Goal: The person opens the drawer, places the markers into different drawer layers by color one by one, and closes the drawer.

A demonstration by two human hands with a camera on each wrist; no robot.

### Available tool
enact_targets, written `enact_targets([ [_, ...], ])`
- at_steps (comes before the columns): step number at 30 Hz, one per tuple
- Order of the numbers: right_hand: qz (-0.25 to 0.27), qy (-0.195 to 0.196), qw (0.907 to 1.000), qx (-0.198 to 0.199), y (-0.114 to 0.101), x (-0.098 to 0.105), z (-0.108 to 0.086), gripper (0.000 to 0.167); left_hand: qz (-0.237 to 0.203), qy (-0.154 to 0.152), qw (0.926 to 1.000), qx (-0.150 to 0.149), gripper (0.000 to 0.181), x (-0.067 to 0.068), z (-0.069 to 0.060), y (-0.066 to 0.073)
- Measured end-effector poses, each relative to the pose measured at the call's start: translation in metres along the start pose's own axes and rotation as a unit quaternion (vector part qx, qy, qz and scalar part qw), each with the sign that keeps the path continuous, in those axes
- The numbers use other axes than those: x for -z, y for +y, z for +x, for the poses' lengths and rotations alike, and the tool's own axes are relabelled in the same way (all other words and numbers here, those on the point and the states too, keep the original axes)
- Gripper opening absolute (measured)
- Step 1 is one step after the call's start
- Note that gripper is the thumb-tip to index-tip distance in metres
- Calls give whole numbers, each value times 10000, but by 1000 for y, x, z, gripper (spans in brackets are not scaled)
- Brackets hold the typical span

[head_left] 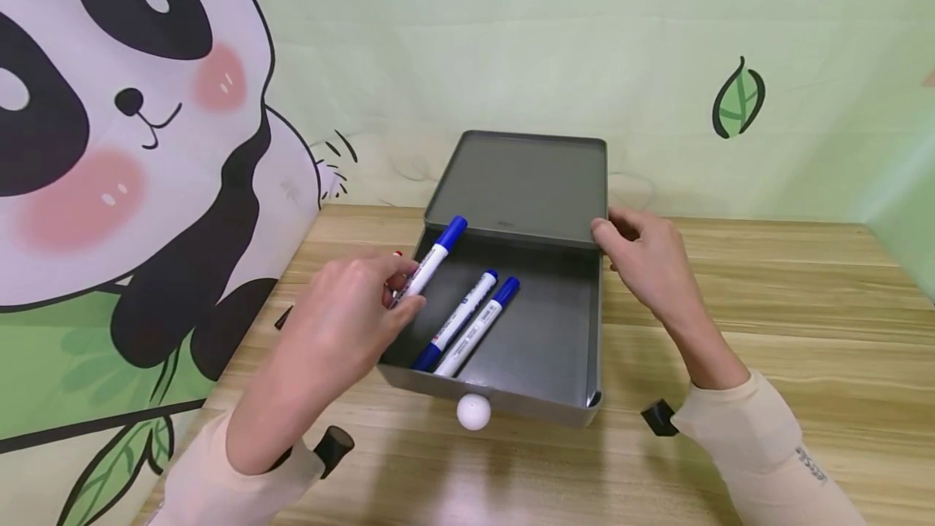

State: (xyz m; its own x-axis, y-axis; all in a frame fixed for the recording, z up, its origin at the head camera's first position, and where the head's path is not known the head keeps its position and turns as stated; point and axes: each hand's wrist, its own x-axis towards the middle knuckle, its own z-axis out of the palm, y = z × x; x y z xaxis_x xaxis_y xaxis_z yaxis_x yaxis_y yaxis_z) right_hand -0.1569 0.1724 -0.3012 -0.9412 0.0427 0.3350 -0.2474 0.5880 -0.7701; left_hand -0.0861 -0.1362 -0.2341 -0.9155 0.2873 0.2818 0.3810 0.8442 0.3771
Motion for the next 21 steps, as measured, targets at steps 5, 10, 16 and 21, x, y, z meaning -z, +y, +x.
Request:
enact_targets([
  [5, 7, -14, 10000, -27, 0, 0, -1, 34, 75, -47, 10000, 45, 23, -4, 0, 0],
  [10, 20, -12, 10000, -32, 0, 0, -1, 34, 283, -43, 9995, 118, 33, -6, 0, -1],
  [16, 31, -24, 10000, -42, 0, 0, -1, 35, 349, 14, 9992, 178, 32, -6, -3, -1],
  [21, 22, -29, 10000, -65, 0, 1, -1, 37, 265, 237, 9993, 69, 28, -6, -10, -1],
])
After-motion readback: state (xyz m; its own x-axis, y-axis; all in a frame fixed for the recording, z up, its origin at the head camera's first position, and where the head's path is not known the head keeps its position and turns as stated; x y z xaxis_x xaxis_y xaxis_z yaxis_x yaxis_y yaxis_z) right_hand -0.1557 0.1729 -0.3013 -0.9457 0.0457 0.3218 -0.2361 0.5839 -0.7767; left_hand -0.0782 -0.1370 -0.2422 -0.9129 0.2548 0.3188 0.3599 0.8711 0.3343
